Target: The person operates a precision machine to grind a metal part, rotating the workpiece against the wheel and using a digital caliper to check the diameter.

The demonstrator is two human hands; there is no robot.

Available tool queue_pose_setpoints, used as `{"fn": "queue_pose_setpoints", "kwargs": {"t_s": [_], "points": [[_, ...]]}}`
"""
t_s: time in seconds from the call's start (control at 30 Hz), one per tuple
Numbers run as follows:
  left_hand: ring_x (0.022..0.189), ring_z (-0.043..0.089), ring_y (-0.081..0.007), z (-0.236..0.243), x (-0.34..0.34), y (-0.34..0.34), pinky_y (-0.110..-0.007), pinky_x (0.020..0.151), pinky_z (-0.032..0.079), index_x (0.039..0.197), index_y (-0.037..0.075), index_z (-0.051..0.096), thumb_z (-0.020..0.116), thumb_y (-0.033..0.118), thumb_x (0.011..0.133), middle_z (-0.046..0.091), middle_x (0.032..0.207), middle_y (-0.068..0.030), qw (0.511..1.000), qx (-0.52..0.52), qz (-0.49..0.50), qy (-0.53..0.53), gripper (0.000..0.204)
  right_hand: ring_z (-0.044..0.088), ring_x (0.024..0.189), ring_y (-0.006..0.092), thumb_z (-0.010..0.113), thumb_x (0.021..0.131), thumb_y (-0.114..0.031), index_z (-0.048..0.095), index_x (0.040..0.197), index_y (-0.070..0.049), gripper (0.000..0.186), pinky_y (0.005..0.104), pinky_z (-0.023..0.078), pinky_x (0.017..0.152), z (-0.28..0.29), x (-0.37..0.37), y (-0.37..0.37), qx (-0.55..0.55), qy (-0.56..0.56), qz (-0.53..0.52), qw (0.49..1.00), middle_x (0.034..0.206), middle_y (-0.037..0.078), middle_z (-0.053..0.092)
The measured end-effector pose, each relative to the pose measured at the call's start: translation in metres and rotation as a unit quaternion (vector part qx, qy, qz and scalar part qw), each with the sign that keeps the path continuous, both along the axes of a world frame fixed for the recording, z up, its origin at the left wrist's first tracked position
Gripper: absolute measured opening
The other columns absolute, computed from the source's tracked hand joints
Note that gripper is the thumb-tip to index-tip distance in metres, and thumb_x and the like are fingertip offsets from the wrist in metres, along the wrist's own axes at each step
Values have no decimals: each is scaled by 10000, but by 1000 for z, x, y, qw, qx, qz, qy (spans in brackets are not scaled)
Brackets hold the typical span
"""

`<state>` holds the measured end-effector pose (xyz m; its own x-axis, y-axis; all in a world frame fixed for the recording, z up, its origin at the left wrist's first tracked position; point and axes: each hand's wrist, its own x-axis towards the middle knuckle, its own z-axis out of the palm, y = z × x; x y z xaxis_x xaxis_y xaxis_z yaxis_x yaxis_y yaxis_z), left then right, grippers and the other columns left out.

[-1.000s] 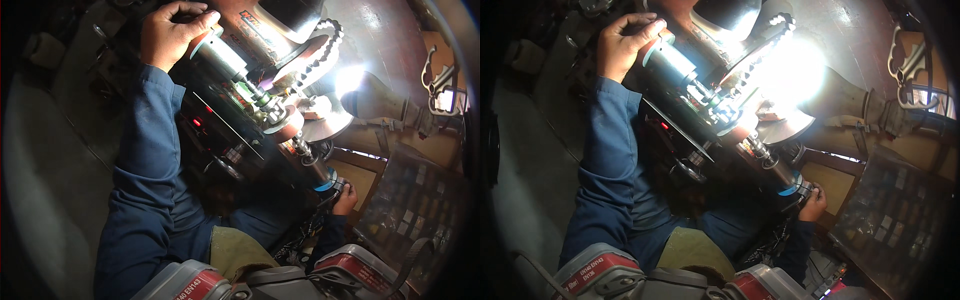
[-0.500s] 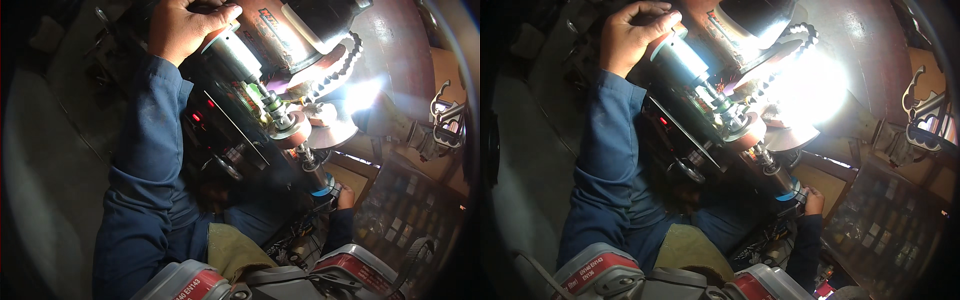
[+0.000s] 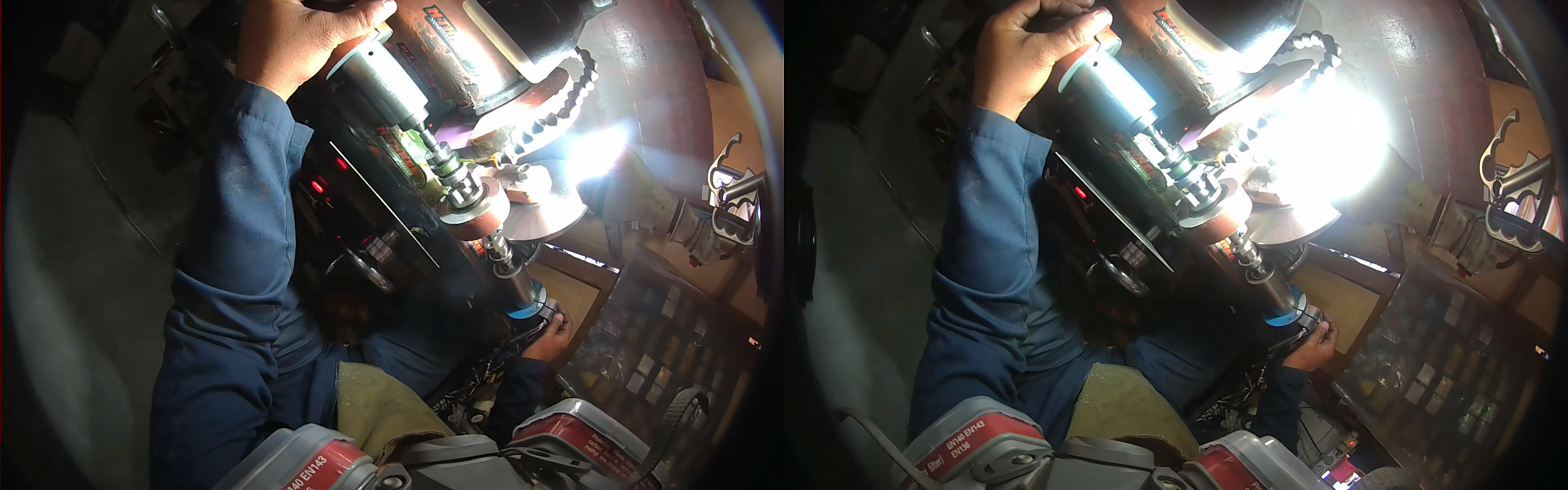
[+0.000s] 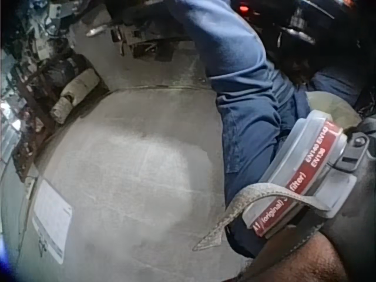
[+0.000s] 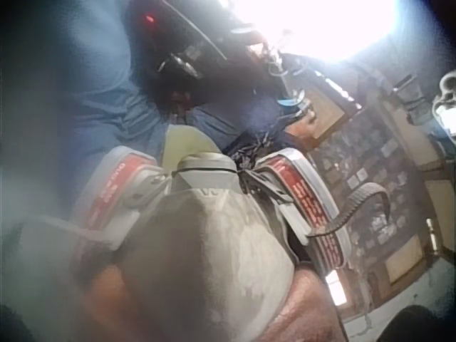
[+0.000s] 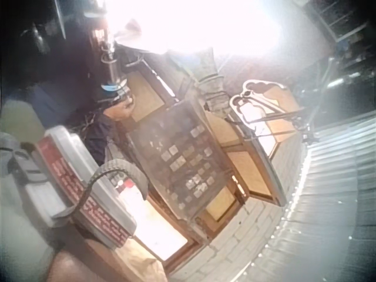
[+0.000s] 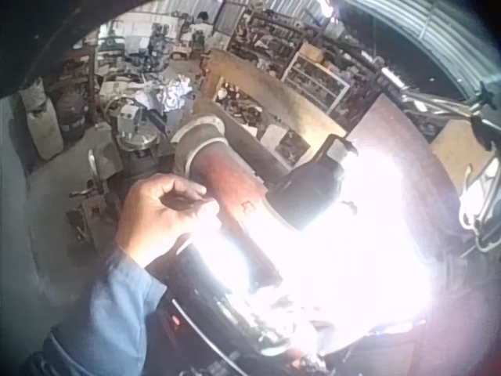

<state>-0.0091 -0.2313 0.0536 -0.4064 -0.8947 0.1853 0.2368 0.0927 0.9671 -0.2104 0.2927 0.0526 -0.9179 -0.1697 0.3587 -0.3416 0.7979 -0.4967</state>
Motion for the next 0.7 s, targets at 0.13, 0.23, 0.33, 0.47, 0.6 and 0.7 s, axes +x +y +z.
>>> {"fn": "queue_pose_setpoints", "kwargs": {"t_s": [0.13, 0.23, 0.33, 0.47, 0.6, 0.7], "points": [[686, 683, -148, 1, 0, 0, -259, 590, 546, 873, -42, 637, 773, 34, 777, 701, 782, -114, 1000, 11, 6, -9, 184, 612, 907, 183, 506, 975, -137, 619, 1048, 29, 214, 327, 477, 856, -9, 9, -2, -45, 47, -3, 998, 997, 104, 662], [681, 684, -149, 1, 0, 1, -258, 575, 542, 873, -41, 635, 771, 34, 779, 701, 779, -115, 1000, -24, 13, -13, 181, 607, 900, 189, 497, 977, -138, 611, 1041, 36, 217, 329, 474, 853, -2, 3, 0, -10, -12, -3, 1000, 979, 102, 656], [675, 684, -148, 1, 1, 2, -256, 565, 539, 875, -40, 635, 771, 36, 779, 701, 777, -116, 1000, 11, -5, 14, 183, 603, 904, 195, 489, 973, -127, 613, 1045, 43, 223, 330, 467, 857, 8, -11, 5, 18, -81, 5, 997, 964, 105, 656], [675, 684, -146, 2, 2, 2, -254, 565, 539, 879, -40, 636, 774, 39, 778, 701, 774, -117, 1000, 16, -6, 5, 189, 603, 900, 163, 498, 971, -92, 621, 1042, 41, 195, 308, 475, 838, 10, -27, 9, -12, -163, 13, 986, 969, 94, 659], [674, 684, -146, 3, 2, 4, -256, 566, 540, 870, -39, 639, 781, 41, 770, 699, 766, -115, 1000, 14, 12, -4, 191, 612, 871, 149, 500, 971, -79, 639, 1020, 44, 192, 293, 485, 815, 11, -36, 10, -49, -213, -15, 976, 954, 95, 667], [673, 683, -145, 1, 2, 2, -258, 576, 543, 854, -38, 645, 792, 48, 761, 698, 767, -113, 1000, -9, 20, -15, 193, 623, 838, 148, 503, 967, -71, 653, 1023, 48, 199, 286, 496, 787, 14, -42, 7, -25, -232, -6, 972, 933, 99, 676]]}}
